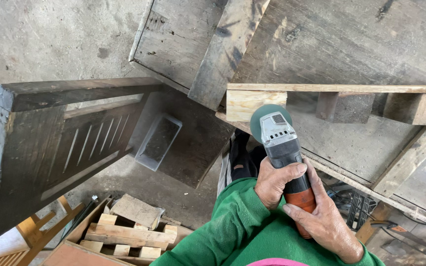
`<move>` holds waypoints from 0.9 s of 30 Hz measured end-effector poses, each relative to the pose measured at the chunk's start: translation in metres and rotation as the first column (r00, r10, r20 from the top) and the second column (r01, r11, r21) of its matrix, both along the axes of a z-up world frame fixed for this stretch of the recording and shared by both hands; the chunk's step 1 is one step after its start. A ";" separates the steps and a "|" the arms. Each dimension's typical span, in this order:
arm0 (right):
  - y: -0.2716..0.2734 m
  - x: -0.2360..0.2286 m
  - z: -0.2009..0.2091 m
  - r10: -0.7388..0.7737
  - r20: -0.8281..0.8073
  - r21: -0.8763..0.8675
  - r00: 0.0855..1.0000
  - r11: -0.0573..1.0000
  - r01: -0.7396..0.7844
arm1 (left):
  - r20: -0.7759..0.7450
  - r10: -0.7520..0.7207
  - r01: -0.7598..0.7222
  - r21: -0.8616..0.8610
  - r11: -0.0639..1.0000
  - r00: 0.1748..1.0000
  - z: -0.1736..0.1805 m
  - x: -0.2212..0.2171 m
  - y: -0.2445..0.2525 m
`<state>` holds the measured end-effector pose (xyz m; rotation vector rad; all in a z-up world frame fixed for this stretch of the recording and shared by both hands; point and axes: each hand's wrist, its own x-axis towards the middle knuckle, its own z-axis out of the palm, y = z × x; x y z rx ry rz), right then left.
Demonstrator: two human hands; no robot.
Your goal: The person uses an angle grinder with a sanding disc to smooth the edges and surfaces of a wooden pallet. They move the tool along the wood, generating dust, and briefly reposition the pallet to access different areas.
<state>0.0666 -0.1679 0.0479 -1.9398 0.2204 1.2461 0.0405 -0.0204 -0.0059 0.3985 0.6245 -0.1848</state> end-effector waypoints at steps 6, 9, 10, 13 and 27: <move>-0.020 -0.005 0.000 -0.078 0.035 0.022 0.996 0.997 0.077 | 0.040 -0.052 0.053 -0.040 0.998 0.998 -0.003 0.006 -0.016; -0.024 -0.007 0.003 -0.116 0.101 0.042 0.988 0.993 0.113 | 0.032 -0.116 0.116 -0.007 0.993 0.993 -0.002 0.012 -0.022; -0.022 -0.007 0.005 -0.118 0.106 0.034 0.987 0.993 0.115 | 0.019 -0.125 0.125 -0.003 0.992 0.992 -0.001 0.014 -0.023; -0.012 -0.003 0.011 -0.134 0.087 0.037 0.987 0.991 0.131 | -0.009 -0.116 0.116 0.007 0.993 0.993 0.004 0.017 -0.018; 0.045 0.026 0.009 0.018 -0.061 0.092 0.998 0.996 -0.012 | -0.008 0.030 -0.029 0.068 0.997 1.000 0.009 0.016 0.038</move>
